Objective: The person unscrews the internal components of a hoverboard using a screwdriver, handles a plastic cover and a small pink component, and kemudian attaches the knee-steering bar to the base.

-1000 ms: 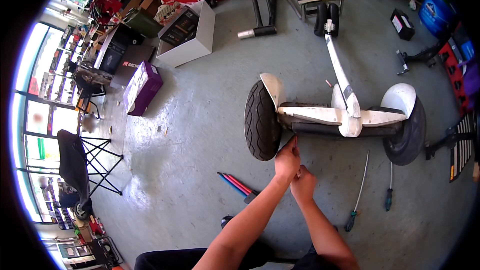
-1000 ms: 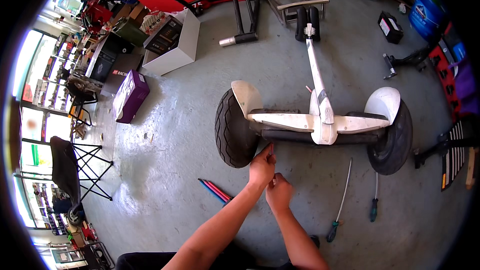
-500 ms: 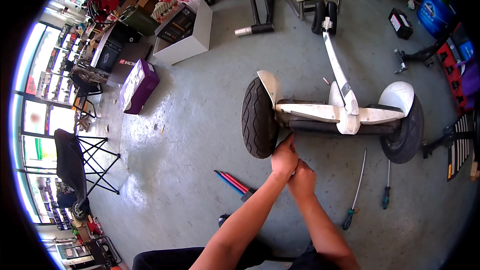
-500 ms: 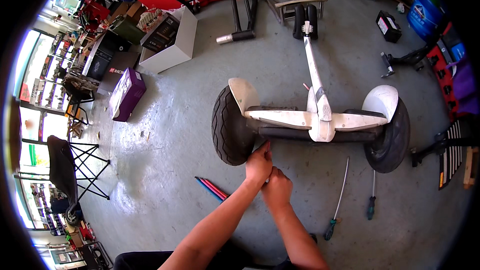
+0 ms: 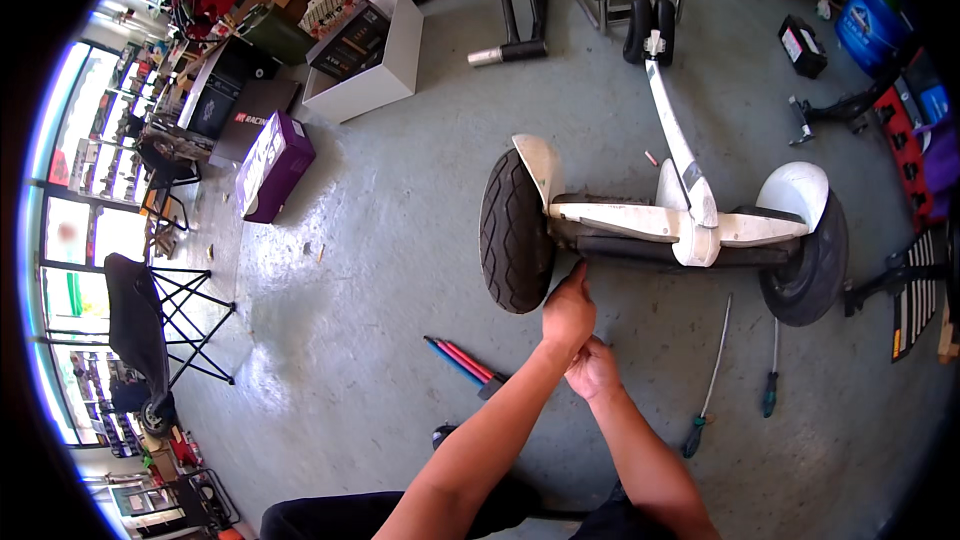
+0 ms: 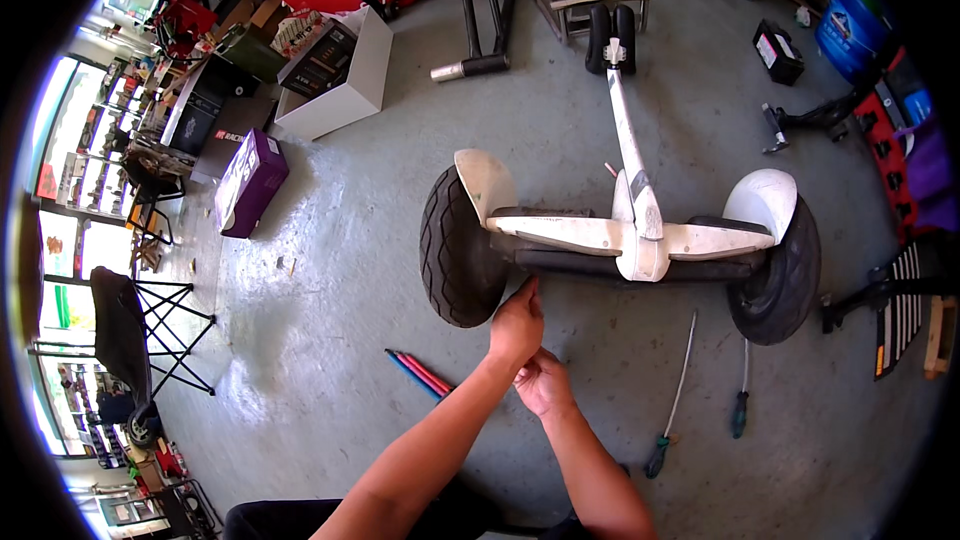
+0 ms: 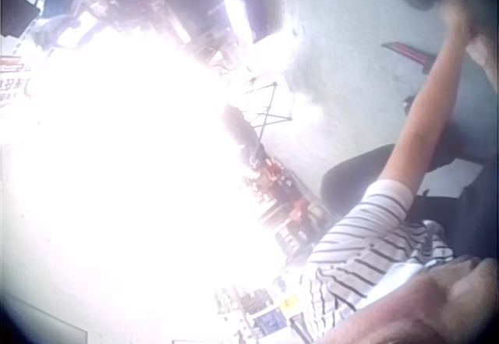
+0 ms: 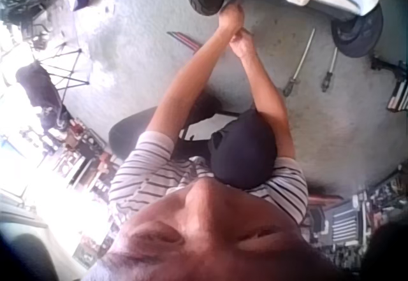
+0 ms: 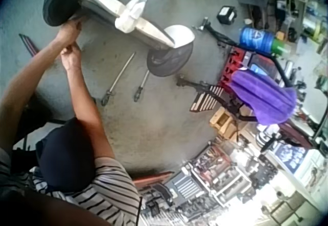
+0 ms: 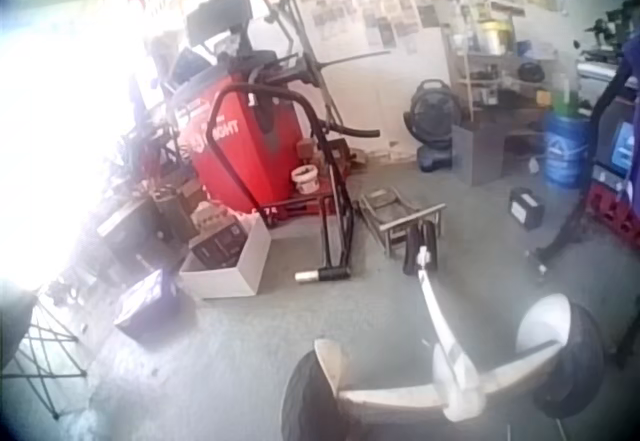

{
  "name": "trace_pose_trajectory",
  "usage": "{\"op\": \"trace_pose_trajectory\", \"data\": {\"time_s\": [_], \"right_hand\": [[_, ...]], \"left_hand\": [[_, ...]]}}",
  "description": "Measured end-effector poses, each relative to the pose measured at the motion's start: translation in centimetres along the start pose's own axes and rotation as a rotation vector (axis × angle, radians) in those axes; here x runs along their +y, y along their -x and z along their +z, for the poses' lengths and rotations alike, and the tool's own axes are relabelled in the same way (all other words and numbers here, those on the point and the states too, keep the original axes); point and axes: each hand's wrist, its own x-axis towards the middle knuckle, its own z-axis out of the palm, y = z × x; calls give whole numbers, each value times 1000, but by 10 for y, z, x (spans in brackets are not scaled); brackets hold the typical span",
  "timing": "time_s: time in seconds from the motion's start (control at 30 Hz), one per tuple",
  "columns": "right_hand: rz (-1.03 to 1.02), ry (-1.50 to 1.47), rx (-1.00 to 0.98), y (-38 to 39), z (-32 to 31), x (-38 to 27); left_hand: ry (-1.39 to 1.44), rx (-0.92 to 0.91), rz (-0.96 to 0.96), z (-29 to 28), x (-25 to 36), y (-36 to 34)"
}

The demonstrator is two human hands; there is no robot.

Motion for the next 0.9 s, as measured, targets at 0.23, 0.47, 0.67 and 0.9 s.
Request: {"op": "trace_pose_trajectory", "data": {"time_s": [0.23, 0.47, 0.67, 0.9], "right_hand": [[-825, 1648, 335, 32, 49, -20], [-812, 1683, 261, 19, 40, -19], [-121, 489, 51, 6, 16, -5], [-866, 1472, 181, 31, 53, -23]], "left_hand": [[58, 47, -23, -1, -6, 0], [59, 25, -33, -1, -4, 2], [137, -40, -76, -1, -12, -1], [177, -45, -87, 5, -24, -4]]}}
